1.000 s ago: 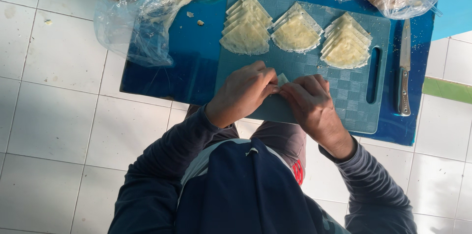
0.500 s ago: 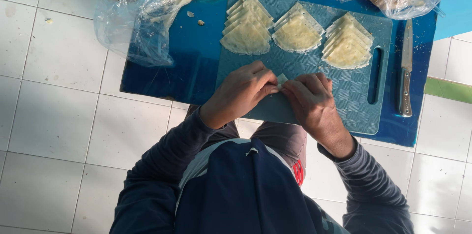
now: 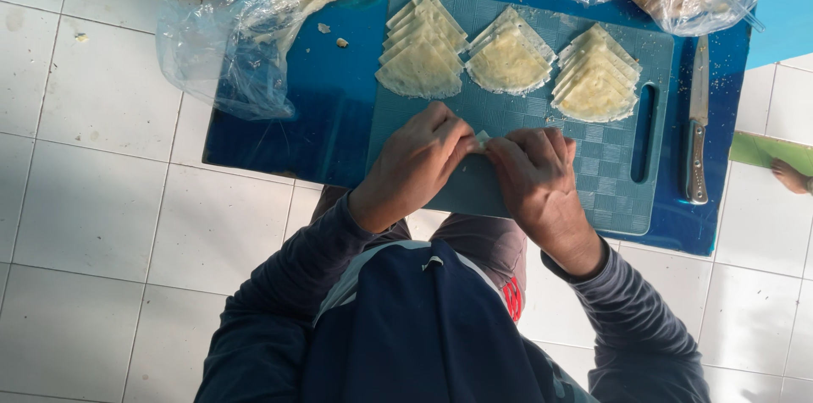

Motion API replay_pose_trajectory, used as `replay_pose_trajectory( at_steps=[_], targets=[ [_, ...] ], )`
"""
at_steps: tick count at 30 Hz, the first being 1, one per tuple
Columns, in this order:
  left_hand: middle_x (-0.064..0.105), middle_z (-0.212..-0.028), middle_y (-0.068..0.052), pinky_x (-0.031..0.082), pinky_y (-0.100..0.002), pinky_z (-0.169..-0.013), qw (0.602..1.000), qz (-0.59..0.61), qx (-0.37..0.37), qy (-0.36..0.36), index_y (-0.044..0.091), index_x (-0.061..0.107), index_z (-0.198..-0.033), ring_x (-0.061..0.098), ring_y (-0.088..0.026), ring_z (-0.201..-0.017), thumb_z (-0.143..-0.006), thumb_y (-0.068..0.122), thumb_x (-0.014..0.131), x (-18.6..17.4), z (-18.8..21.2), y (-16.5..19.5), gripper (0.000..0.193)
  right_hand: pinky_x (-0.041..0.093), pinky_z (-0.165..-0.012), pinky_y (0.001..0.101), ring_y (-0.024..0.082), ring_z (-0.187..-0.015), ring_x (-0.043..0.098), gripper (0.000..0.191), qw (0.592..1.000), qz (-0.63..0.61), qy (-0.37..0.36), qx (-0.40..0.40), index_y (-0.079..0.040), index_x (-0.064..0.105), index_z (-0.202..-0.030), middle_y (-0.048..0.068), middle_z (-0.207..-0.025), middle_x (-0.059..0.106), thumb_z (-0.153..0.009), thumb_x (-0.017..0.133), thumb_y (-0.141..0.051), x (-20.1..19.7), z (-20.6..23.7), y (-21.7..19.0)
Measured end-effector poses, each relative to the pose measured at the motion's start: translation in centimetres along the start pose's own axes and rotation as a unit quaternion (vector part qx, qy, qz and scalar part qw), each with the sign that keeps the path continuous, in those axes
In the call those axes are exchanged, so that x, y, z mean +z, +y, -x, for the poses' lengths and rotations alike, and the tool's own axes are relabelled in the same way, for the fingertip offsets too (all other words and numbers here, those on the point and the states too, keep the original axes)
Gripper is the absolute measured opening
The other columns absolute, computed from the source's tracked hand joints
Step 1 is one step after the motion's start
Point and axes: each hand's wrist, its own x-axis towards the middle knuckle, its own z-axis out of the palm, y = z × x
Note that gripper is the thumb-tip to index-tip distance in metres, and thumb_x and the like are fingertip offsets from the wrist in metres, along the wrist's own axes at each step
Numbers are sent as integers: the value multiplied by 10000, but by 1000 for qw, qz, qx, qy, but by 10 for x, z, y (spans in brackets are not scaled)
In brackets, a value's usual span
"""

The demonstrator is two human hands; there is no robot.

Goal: The person sits at a low table and folds triangular pastry wrappers one at a time, spooning a brown filling from a plastic bag onto each wrapper and pinching the edges closed, stacking the finished pastries in rows on a cutting board.

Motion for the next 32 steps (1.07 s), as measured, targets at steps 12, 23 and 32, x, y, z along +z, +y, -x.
replay_pose_trajectory(
  at_steps=[12, 23, 32],
  targets=[
    [559, -1010, -139, 528, -413, -797, 999, -30, -38, 22, 5, 610, -1065, 643, -316, -933, -1013, 36, 658, 4, 2, 6, 77, 364, -1064, 431, 240, -1259, 600, 462, 986, 157, -60, -17, -28, 659, -1386, 103, -1360, 692, -996, 721, -269, -4, 5, -15],
    [571, -1040, -157, 540, -403, -765, 995, 13, -50, 85, 11, 610, -1147, 670, -335, -903, -1049, 57, 639, 3, 1, 5, 113, 336, -1033, 478, 248, -1305, 544, 591, 988, 118, -96, 7, -6, 620, -1411, 128, -1418, 641, -945, 710, -357, -10, 11, -29],
    [598, -1044, -153, 546, -403, -740, 992, -1, -64, 105, 27, 626, -1138, 682, -348, -907, -1047, 67, 641, 8, 2, 1, 101, 328, -1075, 521, 332, -1320, 518, 655, 993, 84, -75, 40, 7, 558, -1481, 179, -1493, 554, -948, 722, -337, 5, -7, -2]
  ],
)
